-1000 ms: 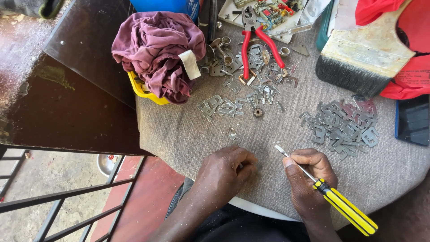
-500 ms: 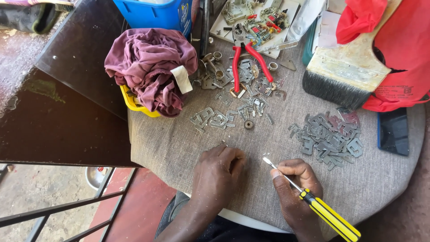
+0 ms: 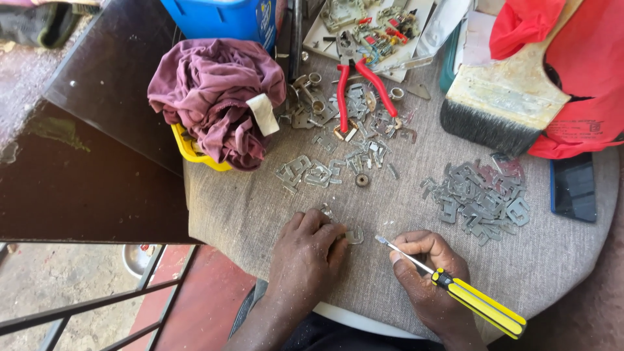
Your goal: The person uses a yellow-handled screwdriver to manipulate small metal components on a workbench. They repeatedly pick up pieces, adjust them with the tool, and place them back on the surface among other hardware parts.
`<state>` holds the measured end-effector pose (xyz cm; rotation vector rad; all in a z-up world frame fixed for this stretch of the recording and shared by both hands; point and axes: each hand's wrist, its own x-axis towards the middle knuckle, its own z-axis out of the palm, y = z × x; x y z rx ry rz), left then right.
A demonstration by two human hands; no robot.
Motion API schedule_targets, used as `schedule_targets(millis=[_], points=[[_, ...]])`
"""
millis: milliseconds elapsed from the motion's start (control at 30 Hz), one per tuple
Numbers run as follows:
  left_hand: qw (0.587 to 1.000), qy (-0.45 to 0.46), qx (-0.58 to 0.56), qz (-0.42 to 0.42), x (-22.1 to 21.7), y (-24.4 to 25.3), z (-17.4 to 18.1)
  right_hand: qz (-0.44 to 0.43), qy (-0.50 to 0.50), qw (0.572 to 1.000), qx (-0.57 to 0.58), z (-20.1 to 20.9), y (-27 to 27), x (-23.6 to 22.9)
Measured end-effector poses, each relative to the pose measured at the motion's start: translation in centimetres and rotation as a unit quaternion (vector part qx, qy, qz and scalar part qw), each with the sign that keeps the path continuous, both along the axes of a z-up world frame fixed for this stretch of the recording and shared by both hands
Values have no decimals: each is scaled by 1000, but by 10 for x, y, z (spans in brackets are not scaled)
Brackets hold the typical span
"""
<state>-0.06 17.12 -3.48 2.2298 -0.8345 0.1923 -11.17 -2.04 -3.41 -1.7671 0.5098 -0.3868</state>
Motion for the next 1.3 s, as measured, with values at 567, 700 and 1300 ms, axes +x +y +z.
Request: schedule_targets(millis=[567, 700, 1300], points=[[1000, -5, -10, -2, -2, 0, -4, 48, -53, 991, -114, 17, 18, 4], [1000, -1, -3, -4, -1, -1, -3, 15, -33, 989, -141, 12, 21, 7], [998, 4, 59, 23, -2, -11, 3, 20, -33, 975, -218, 23, 31, 16]])
